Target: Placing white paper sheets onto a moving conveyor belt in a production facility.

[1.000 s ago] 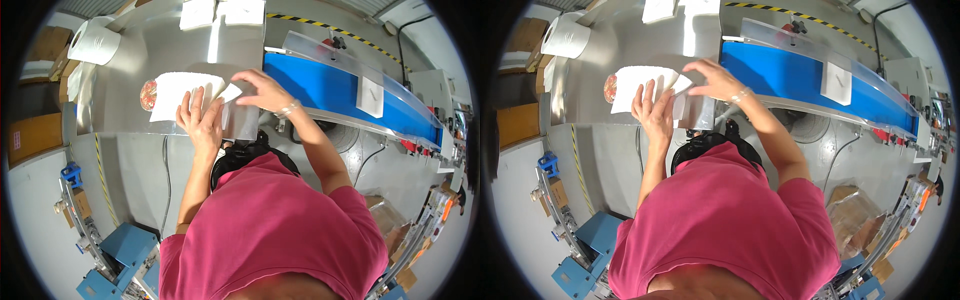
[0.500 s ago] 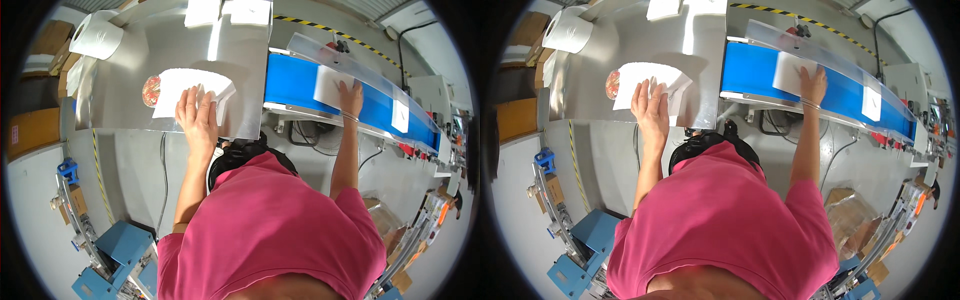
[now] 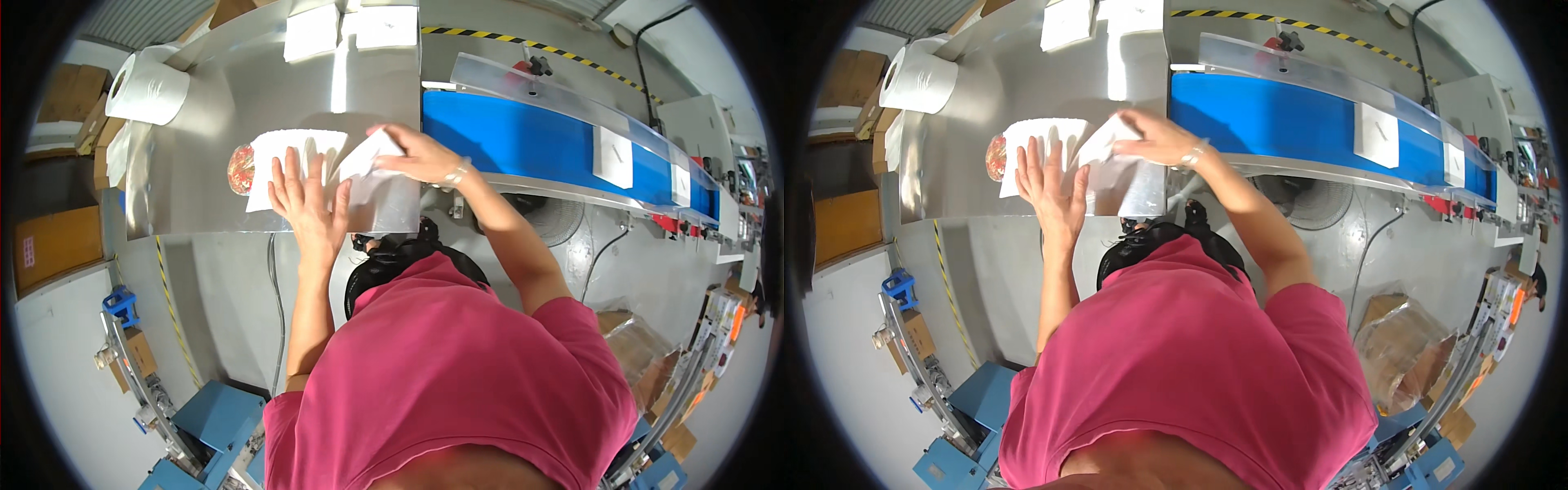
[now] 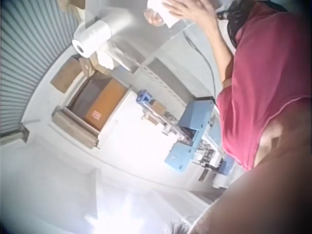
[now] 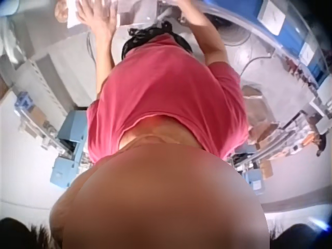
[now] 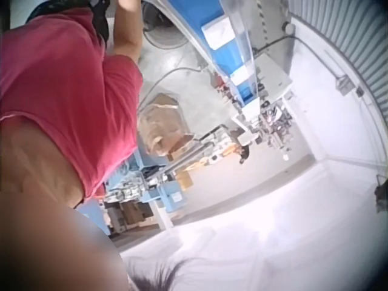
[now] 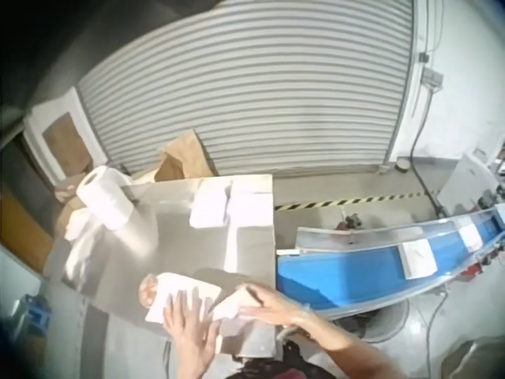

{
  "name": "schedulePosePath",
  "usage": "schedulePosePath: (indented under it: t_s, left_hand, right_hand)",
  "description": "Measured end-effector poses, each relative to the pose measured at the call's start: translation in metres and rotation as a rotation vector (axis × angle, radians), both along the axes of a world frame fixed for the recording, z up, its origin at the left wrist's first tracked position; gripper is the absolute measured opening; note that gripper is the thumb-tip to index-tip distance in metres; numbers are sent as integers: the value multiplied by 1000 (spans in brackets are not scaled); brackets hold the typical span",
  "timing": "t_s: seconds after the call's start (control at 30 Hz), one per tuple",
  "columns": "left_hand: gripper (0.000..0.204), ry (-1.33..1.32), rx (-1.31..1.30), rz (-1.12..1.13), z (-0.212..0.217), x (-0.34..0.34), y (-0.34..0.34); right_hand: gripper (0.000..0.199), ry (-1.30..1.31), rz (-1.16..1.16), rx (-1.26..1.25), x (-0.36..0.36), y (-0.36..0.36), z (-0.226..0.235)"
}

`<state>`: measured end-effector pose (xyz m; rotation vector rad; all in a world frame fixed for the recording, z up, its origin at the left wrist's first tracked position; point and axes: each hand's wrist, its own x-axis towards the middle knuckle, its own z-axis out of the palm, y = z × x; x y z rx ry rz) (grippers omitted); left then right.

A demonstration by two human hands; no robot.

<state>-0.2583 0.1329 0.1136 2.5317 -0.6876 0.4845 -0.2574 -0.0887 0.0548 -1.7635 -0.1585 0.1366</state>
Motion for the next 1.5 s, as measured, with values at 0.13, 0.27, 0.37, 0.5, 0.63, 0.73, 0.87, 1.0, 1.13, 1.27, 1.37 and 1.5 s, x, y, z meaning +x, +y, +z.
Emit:
schedulePosePath:
  t_s: [0.13,0.27,0.37,0.5,0.63,0.73,0.87,1.0,1.13,1.27,1.37,1.5]
  left_hand:
    - [34,-15,-5,60,-9,6,14]
    - [29,-38,-27,41,-10,10,10]
    - [25,-34,-49,61,-9,7,8]
    - [23,-4,16,67,-6,3,14]
    - [22,23,43,-13,-3,7,11]
    - [36,32,-15,-5,3,9,8]
    - [37,15,-3,82,-4,14,24]
    - [30,-29,-35,55,-2,15,22]
    - [28,-40,-85,58,-12,17,23]
    - [26,-17,-63,86,-6,12,24]
    - [25,3,-63,71,-8,13,29]
    - [25,25,-23,-24,2,17,25]
  right_hand:
    - [39,178,-528,92,-39,-59,-15]
    - [51,92,-1010,-612,-75,-163,-61]
    - [57,-60,-1164,-1196,-74,-144,-13]
    - [60,-406,-457,-732,-32,-59,32]
    - [50,-308,-34,-380,9,21,26]
    - [49,-265,-1,-188,19,20,-5]
    - [38,86,-399,120,-14,-25,-28]
    - [59,188,-709,-795,-55,-147,-61]
    - [64,99,-1206,-1431,-86,-171,-34]
    - [51,-256,-643,-836,-48,-101,7]
    - [53,-123,-118,-408,-4,-4,38]
    - [57,-304,60,-348,30,37,4]
